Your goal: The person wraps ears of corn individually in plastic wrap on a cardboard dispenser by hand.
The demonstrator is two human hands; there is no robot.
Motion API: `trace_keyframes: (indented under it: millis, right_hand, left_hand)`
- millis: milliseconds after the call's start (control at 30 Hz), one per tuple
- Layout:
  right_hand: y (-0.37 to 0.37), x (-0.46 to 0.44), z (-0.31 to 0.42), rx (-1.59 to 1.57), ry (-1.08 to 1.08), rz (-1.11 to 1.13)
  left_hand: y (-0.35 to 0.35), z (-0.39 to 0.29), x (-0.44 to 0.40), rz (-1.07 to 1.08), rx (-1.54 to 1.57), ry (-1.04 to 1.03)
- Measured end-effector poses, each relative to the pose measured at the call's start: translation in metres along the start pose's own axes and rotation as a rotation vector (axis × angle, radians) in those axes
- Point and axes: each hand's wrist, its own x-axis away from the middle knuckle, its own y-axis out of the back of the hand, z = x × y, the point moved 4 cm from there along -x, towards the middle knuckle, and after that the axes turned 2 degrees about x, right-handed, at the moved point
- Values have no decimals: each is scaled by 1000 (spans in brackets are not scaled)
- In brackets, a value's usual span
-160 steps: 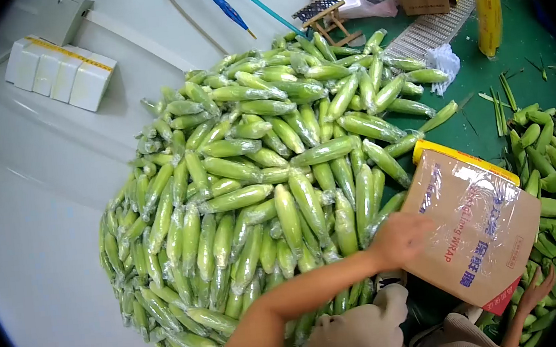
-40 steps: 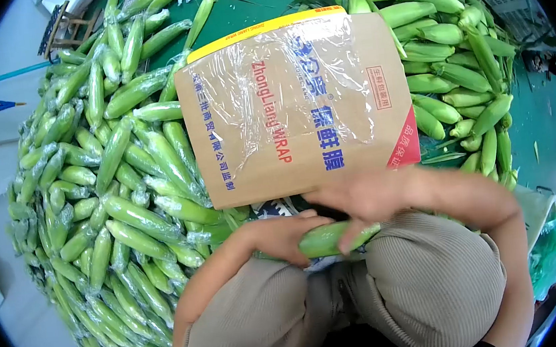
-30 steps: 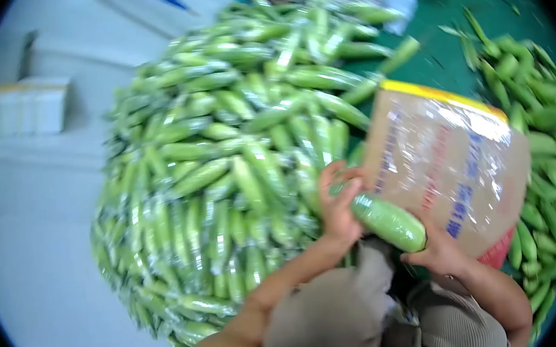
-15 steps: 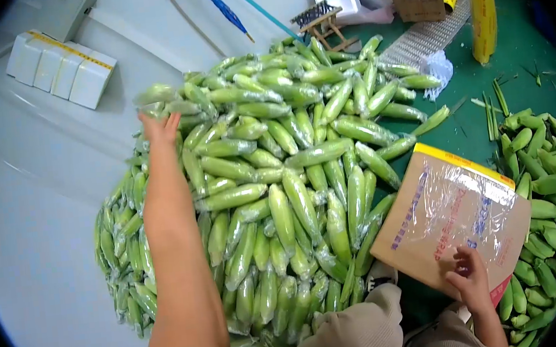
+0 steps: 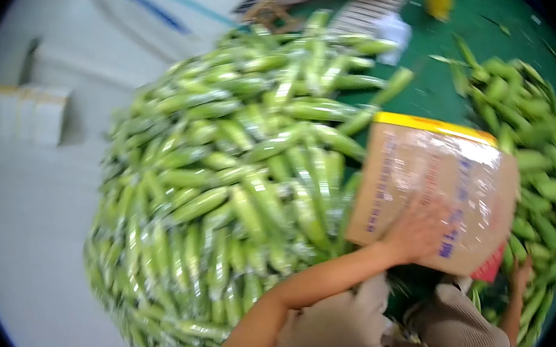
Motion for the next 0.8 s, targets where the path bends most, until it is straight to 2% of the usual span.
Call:
trace_keyframes:
  millis: [33, 67, 100, 133, 167, 200, 300, 400, 433, 500, 600, 633, 700, 767, 800]
  right_hand:
    - [-48, 13, -47, -275, -132, -7]
    - [-29, 25, -31, -168, -265, 72]
    - [6, 34, -4, -126, -306, 96]
    - [11, 34, -6, -42, -99, 48]
    - [72, 28, 27, 15, -92, 145]
    - [76, 21, 21, 68, -28, 183]
    - [91, -9, 26, -62, 69, 383]
    - [91, 3, 15, -245, 167, 324]
    - [96, 12, 14, -271, 83, 396]
    - [89, 30, 20, -64, 247, 346]
    - [82, 36, 21, -151, 225, 310]
    - [89, 45, 17, -203, 131, 283]
    - [113, 69, 8, -213, 188, 24]
    - [145, 100, 19, -566, -163, -39]
    - [158, 107, 27, -720, -211, -63]
  left_hand:
    - [-26, 1, 0, 34, 8, -28]
    - [-57, 19, 20, 90, 193, -119]
    - [-47, 22, 18, 59, 238, -303]
    - [-58, 25, 28, 129, 153, -287]
    - [-32, 1, 1, 182, -83, -28]
    - [-37, -1, 1, 262, -166, 33]
    - [-41, -2, -2, 278, -147, 25]
    - [-29, -1, 2, 263, -113, 52]
    - [-29, 0, 3, 256, -103, 60]
    - [-32, 4, 6, 239, -82, 71]
    - [-27, 4, 6, 158, -2, 71]
    - [-24, 6, 7, 140, 25, 68]
    - [-16, 5, 6, 84, 66, 43]
    - [-21, 12, 9, 36, 149, 46]
    - [-17, 9, 7, 10, 157, 49]
